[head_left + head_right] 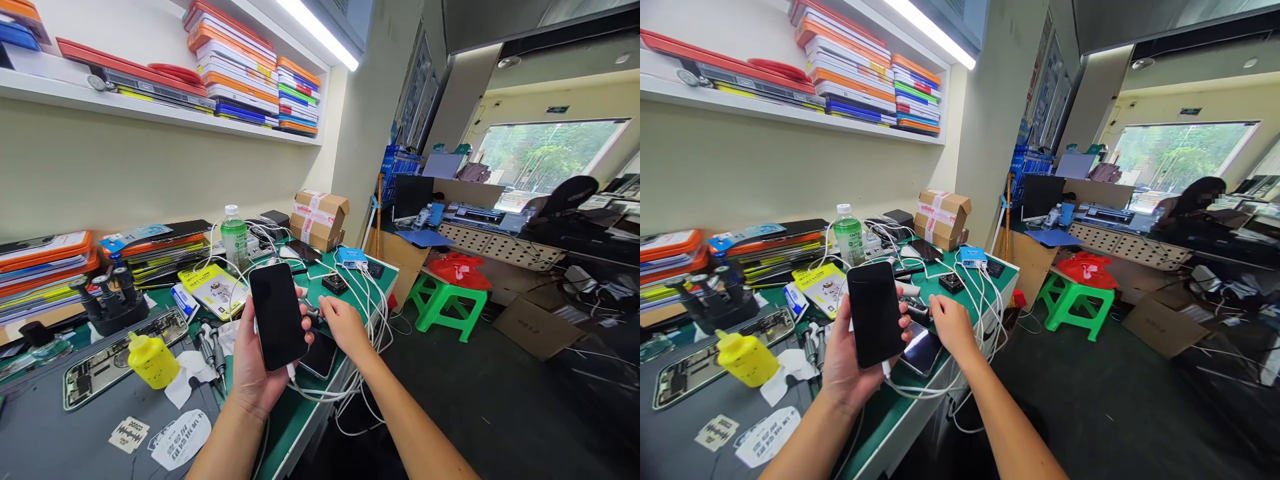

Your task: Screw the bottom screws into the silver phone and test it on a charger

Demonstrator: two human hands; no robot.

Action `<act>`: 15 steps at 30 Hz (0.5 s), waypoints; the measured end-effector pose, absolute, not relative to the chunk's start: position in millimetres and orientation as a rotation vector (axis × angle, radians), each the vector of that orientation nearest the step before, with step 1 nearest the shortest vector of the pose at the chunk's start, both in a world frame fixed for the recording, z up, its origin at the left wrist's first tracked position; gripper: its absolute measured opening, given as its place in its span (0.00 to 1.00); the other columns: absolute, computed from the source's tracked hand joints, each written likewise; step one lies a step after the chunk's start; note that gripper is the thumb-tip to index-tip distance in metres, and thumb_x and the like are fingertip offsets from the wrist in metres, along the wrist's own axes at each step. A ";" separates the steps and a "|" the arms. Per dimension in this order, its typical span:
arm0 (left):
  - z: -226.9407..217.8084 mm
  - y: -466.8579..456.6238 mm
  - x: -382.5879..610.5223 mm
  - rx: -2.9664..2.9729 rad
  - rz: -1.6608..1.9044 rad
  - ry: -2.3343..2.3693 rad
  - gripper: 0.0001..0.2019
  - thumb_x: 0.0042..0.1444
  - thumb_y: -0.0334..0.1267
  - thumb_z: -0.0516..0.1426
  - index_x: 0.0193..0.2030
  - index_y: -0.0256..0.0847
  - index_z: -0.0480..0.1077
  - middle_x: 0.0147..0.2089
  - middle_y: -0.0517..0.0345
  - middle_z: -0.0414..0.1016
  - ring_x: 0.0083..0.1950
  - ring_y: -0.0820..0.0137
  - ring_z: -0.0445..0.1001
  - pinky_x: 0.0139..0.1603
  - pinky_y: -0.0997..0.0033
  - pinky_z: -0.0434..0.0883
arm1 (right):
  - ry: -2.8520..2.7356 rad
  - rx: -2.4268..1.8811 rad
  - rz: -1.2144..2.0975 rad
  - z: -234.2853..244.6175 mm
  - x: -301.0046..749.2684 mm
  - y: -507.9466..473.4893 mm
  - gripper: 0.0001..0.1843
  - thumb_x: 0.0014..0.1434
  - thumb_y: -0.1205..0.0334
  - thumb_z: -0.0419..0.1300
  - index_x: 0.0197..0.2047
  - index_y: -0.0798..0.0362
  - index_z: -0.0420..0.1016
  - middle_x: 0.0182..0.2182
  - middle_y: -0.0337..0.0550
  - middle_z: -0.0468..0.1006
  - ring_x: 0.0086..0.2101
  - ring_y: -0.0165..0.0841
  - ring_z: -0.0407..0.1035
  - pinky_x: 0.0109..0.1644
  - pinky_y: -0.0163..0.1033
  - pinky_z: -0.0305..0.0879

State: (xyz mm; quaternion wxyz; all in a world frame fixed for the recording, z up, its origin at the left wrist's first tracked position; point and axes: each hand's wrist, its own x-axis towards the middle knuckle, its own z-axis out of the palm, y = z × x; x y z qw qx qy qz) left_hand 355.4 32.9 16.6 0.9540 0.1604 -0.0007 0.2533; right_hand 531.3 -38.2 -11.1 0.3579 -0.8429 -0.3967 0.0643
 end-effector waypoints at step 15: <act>19.8 27.9 355.0 0.343 0.524 0.020 0.33 0.68 0.60 0.50 0.62 0.30 0.72 0.49 0.39 0.71 0.43 0.61 0.71 0.42 0.62 0.71 | -1.016 -2.194 0.164 -10.5 529.5 -38.7 0.27 0.71 0.43 0.45 0.30 0.55 0.68 0.28 0.39 0.72 0.32 0.31 0.61 0.37 0.38 0.48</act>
